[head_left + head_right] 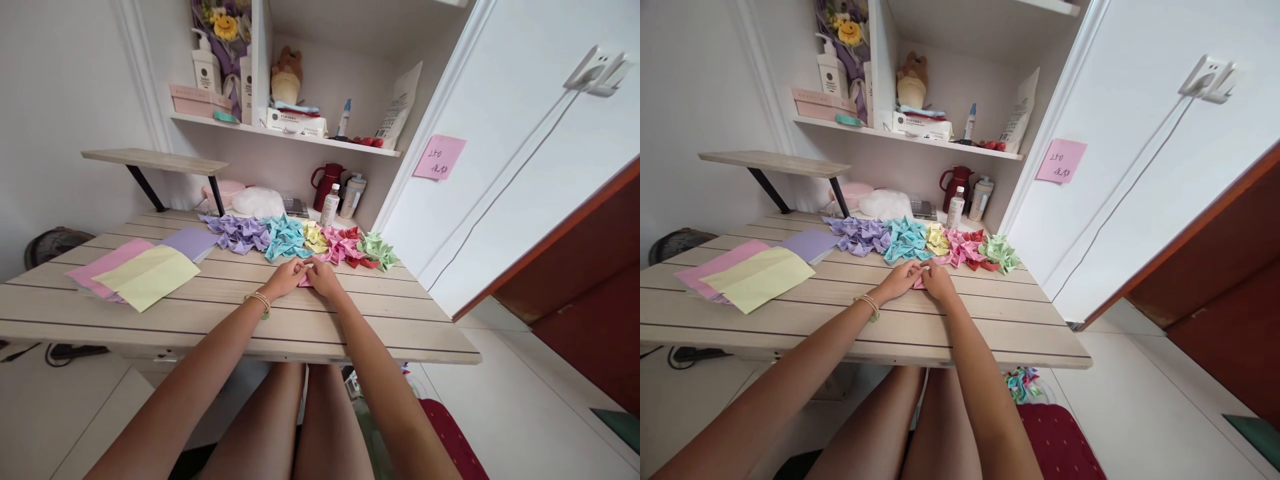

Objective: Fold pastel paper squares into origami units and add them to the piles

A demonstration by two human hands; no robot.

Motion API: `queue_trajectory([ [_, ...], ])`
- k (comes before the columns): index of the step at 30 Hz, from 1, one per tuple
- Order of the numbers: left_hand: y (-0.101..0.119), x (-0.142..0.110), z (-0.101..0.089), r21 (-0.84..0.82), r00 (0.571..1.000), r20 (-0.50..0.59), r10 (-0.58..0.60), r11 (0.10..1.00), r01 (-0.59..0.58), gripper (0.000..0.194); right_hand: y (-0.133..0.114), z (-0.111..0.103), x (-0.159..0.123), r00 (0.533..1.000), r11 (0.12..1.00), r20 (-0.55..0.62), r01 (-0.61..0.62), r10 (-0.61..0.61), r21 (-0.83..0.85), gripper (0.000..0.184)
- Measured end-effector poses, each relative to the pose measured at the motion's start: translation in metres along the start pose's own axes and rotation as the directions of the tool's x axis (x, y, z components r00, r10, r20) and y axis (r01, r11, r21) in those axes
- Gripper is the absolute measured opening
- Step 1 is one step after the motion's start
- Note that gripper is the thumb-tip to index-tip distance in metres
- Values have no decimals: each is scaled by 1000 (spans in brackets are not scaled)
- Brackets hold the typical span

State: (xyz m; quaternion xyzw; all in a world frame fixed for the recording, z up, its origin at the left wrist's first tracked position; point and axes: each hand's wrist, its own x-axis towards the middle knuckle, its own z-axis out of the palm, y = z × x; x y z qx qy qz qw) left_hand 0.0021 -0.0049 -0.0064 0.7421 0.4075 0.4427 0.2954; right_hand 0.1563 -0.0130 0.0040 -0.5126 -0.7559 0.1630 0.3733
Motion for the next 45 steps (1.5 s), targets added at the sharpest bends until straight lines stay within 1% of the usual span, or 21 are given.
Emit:
queue_trajectory([
  [3, -2, 3, -1, -47, 999, -13, -43, 998, 42, 24, -1, 0, 1, 996, 989, -61, -54, 62, 136, 31],
  [7, 0, 6, -4, -189, 996, 23, -89, 978, 92, 27, -5, -1, 1, 986, 949, -99, -98, 133, 299, 36],
  [10, 3, 7, -6, -321, 985, 63, -161, 931, 173, 28, -8, -2, 1, 980, 918, -107, -113, 165, 381, 37],
  [12, 4, 7, -6, -371, 979, 75, -187, 906, 202, 29, -9, -3, 1, 979, 908, -115, -111, 170, 403, 38],
  [14, 5, 7, -6, -374, 979, 74, -191, 905, 205, 30, -8, -3, 1, 980, 912, -126, -94, 157, 400, 37],
  [19, 6, 6, -8, -281, 987, 103, -121, 949, 146, 29, -7, -2, 3, 985, 923, -145, -31, 94, 384, 38],
  [21, 5, 6, -8, -278, 988, 107, -115, 950, 141, 30, -6, -2, 4, 984, 925, -157, -20, 86, 380, 38],
  [24, 3, 7, -7, -316, 984, 97, -147, 933, 171, 28, -6, -3, 5, 976, 927, -185, -35, 112, 373, 39],
  [27, 0, 8, -6, -366, 976, 77, -203, 905, 217, 30, -4, -2, 6, 963, 913, -209, -72, 168, 402, 40],
  [32, -1, 8, -6, -433, 965, 47, -259, 865, 253, 32, -3, -1, 5, 957, 880, -194, -106, 217, 464, 42],
  [36, 1, 7, -6, -439, 964, 35, -265, 862, 253, 33, -4, 0, 5, 961, 888, -186, -101, 203, 450, 41],
  [42, 2, 8, -6, -429, 963, 26, -267, 867, 252, 31, -4, 1, 6, 979, 929, -166, -51, 119, 367, 40],
  [45, 3, 8, -7, -423, 963, 26, -267, 870, 252, 31, -6, 0, 6, 985, 942, -145, -43, 96, 333, 40],
])
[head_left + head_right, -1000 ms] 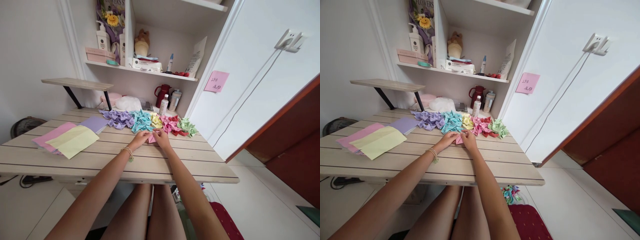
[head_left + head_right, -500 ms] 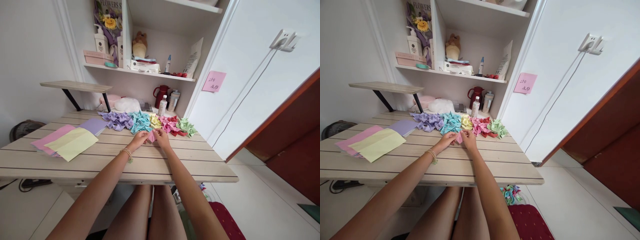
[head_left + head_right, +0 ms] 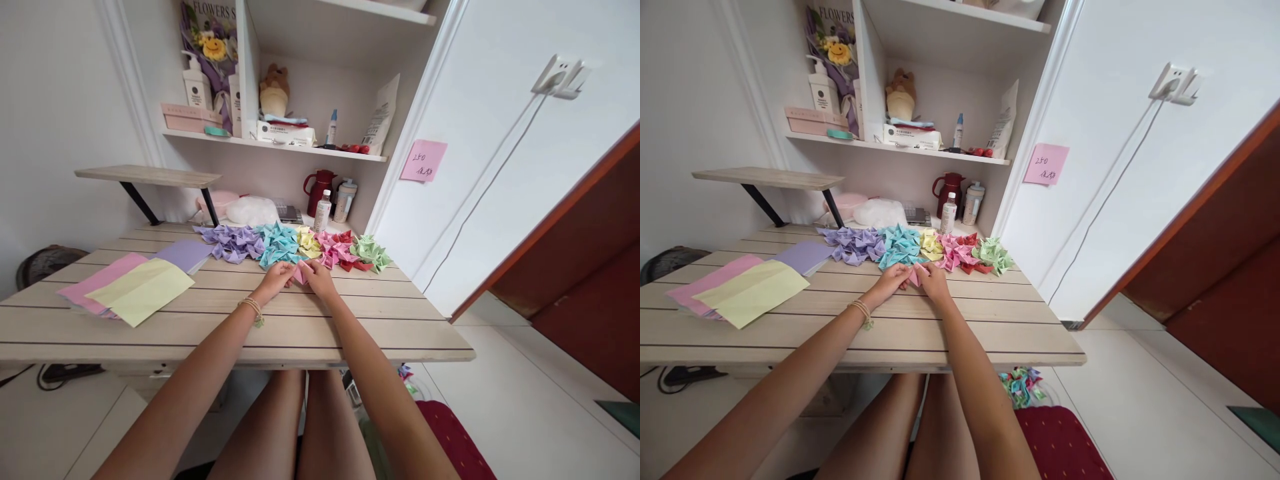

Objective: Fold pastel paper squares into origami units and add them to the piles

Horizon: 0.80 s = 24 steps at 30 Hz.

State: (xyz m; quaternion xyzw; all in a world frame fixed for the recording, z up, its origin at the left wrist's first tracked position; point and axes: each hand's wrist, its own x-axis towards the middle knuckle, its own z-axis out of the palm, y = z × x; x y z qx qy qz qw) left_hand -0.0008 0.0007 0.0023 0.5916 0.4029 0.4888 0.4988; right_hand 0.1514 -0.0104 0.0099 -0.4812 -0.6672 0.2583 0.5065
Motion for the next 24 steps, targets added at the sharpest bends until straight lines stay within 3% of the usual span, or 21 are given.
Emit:
queue_trajectory([
  [13, 1, -4, 3, 138, 998, 23, 55, 989, -57, 33, 2, 0, -3, 992, 969, 80, 113, -97, -220, 41],
  [24, 4, -11, 5, 281, 984, 105, 141, 945, -165, 29, 1, -2, -3, 992, 945, 108, 100, -69, -311, 37],
])
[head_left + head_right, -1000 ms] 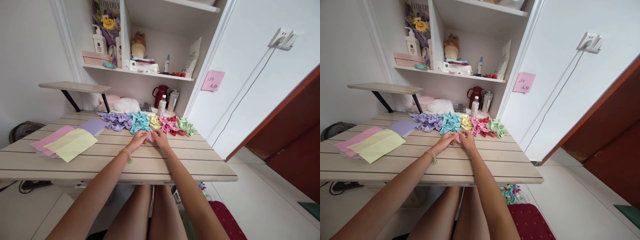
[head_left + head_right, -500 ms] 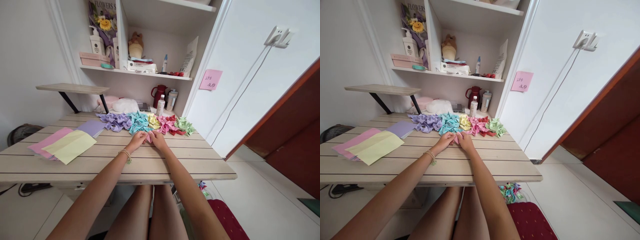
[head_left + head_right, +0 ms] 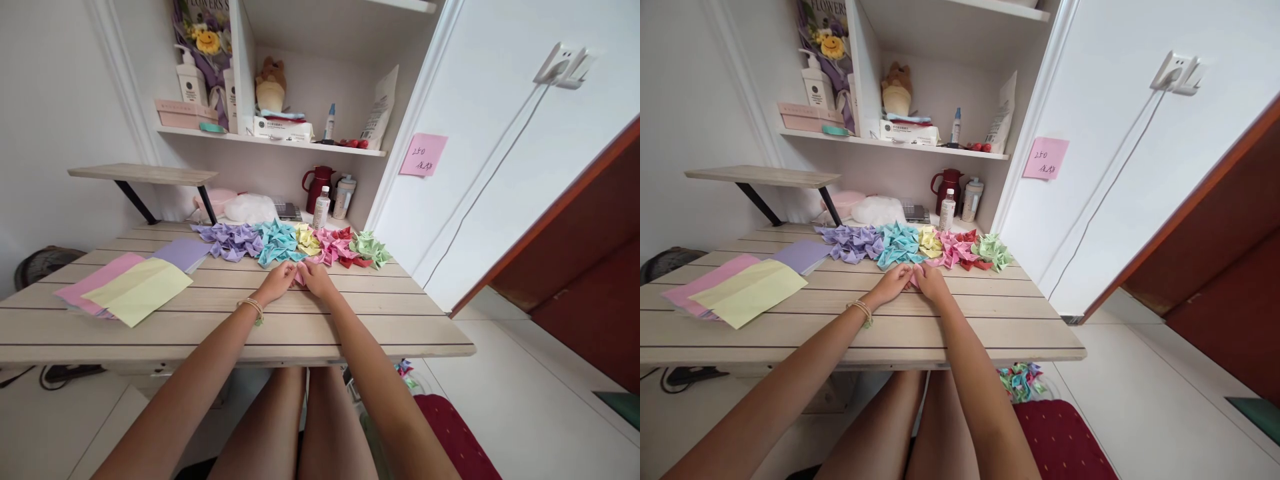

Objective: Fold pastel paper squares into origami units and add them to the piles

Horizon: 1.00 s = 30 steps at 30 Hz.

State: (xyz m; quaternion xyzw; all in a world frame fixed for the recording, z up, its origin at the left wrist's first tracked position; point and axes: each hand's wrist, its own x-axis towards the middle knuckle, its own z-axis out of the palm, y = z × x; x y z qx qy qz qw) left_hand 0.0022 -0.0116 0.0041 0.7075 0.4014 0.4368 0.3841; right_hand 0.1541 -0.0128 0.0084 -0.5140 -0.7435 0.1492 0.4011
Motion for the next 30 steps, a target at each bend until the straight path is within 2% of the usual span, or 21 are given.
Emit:
queue_trajectory([
  [8, 4, -2, 0, 222, 998, 23, 52, 973, -56, 18, 2, 0, 1, 1000, 998, 21, 3, -2, -65, 32],
  [17, 2, -1, 0, 284, 997, 27, 78, 955, -82, 11, 1, 0, -1, 999, 995, 43, -5, 9, -99, 26],
  [27, 8, -4, 0, 328, 998, 9, 68, 942, -67, 7, 0, -1, -2, 998, 994, 61, -10, 17, -112, 27],
  [30, 9, -5, 1, 388, 998, 34, 47, 920, -57, 6, 1, -2, -2, 998, 991, 64, -9, 18, -137, 27],
])
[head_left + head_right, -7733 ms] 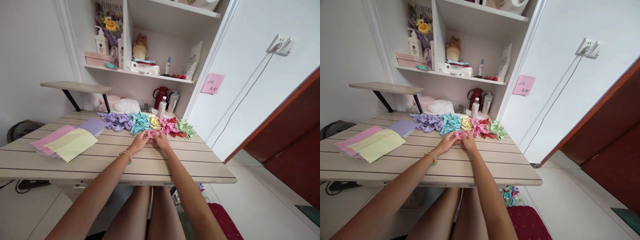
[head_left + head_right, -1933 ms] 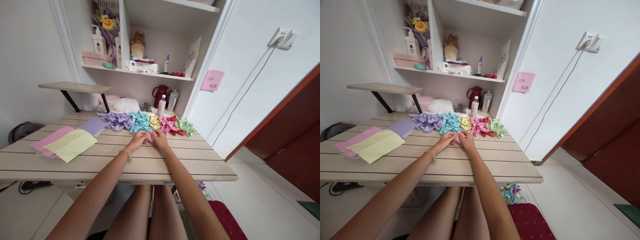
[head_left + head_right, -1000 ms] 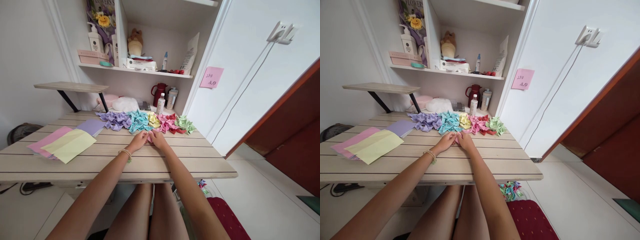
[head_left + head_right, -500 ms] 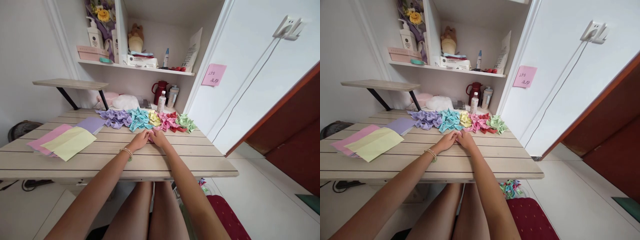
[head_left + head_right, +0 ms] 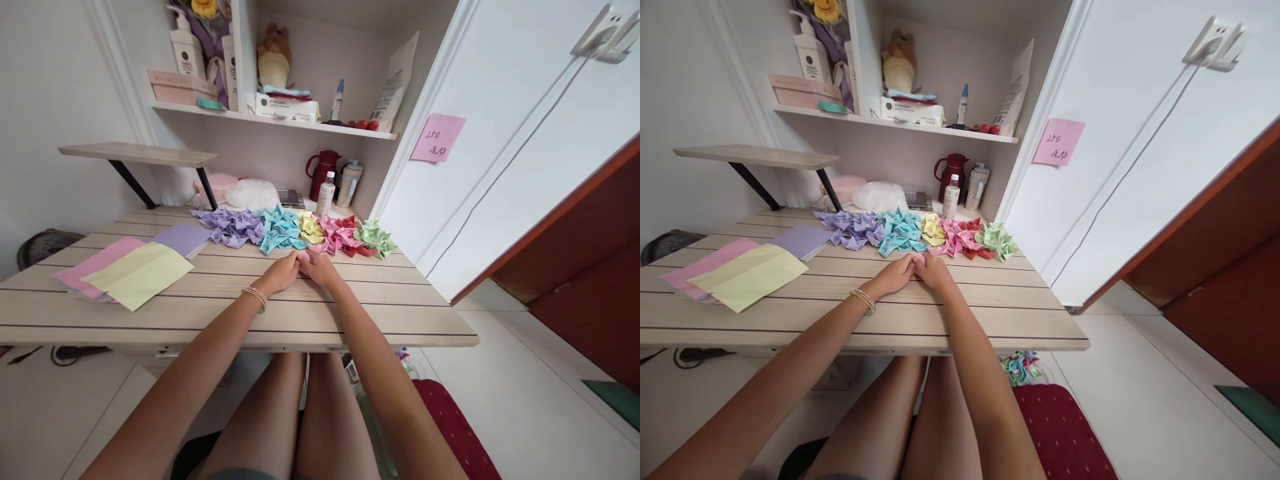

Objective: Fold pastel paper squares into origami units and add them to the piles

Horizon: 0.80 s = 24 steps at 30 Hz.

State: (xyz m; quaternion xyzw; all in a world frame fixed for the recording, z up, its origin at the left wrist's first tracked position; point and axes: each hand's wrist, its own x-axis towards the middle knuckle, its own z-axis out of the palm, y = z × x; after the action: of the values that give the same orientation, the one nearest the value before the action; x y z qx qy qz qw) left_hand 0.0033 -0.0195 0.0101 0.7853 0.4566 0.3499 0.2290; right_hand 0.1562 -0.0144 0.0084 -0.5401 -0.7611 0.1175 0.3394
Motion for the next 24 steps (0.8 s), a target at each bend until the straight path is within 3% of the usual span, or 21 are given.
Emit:
queue_trajectory([
  [6, 4, -2, -1, 125, 998, 60, 12, 992, -20, 11, 1, 0, 0, 1000, 1000, 24, -3, 3, -25, 30],
  [24, 4, -3, 0, 140, 997, 73, -11, 990, 1, 8, 3, 2, -1, 999, 999, 28, 38, -38, -25, 30],
])
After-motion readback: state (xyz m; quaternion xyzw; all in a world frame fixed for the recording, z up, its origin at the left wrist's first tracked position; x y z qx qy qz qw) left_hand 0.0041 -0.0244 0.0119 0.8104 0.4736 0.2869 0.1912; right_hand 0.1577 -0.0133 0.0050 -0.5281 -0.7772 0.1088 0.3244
